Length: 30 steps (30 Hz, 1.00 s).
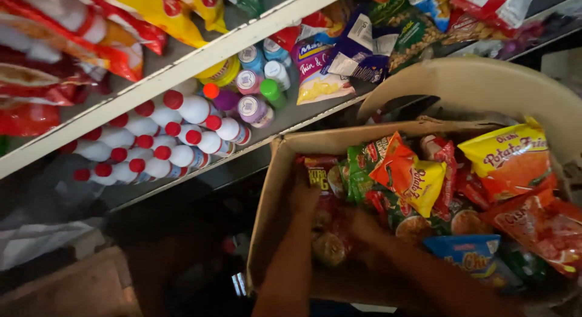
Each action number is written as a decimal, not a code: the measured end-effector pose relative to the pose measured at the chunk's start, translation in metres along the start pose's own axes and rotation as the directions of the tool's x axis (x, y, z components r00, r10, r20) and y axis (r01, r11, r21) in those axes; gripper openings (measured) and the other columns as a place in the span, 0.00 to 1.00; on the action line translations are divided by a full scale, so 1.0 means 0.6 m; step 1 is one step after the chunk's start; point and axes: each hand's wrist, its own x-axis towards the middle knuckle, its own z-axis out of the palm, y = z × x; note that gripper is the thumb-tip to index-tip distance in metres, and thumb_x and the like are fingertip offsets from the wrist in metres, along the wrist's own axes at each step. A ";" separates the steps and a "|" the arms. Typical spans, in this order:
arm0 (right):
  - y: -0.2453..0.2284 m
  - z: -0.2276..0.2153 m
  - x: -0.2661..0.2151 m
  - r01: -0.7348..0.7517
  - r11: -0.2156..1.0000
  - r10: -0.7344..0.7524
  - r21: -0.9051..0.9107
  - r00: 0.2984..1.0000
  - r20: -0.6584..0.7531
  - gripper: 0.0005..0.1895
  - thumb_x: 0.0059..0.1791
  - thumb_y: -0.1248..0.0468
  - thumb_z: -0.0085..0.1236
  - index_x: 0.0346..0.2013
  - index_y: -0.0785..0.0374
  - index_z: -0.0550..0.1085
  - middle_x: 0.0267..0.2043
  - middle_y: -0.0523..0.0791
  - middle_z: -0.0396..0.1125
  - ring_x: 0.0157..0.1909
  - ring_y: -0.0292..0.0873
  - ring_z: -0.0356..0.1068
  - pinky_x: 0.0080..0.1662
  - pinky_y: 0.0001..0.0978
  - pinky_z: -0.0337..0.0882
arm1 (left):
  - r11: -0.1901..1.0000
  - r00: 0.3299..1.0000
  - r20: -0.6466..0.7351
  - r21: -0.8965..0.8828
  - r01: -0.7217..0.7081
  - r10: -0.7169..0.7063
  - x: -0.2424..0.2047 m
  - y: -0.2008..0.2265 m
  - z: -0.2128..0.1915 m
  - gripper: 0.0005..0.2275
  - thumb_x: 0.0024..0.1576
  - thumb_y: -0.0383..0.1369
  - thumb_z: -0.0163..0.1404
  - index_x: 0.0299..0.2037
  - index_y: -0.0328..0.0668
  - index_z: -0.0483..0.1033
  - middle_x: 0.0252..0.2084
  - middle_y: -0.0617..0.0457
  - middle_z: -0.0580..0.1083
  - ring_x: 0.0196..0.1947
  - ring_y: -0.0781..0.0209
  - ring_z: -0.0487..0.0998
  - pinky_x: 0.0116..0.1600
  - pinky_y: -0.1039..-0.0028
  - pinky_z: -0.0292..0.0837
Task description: Stocking and organizing snack bags on a grocery store shelf from a cardboard box.
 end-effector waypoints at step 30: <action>-0.779 -0.089 -0.380 0.659 0.710 -0.615 0.250 0.752 -0.237 0.36 0.47 0.71 0.57 0.70 0.59 0.61 0.59 0.45 0.69 0.56 0.38 0.70 0.55 0.34 0.72 | 0.121 0.750 -0.507 -0.789 -0.602 0.424 -0.554 0.274 -0.372 0.24 0.50 0.26 0.61 0.56 0.47 0.66 0.51 0.47 0.76 0.46 0.60 0.81 0.49 0.71 0.80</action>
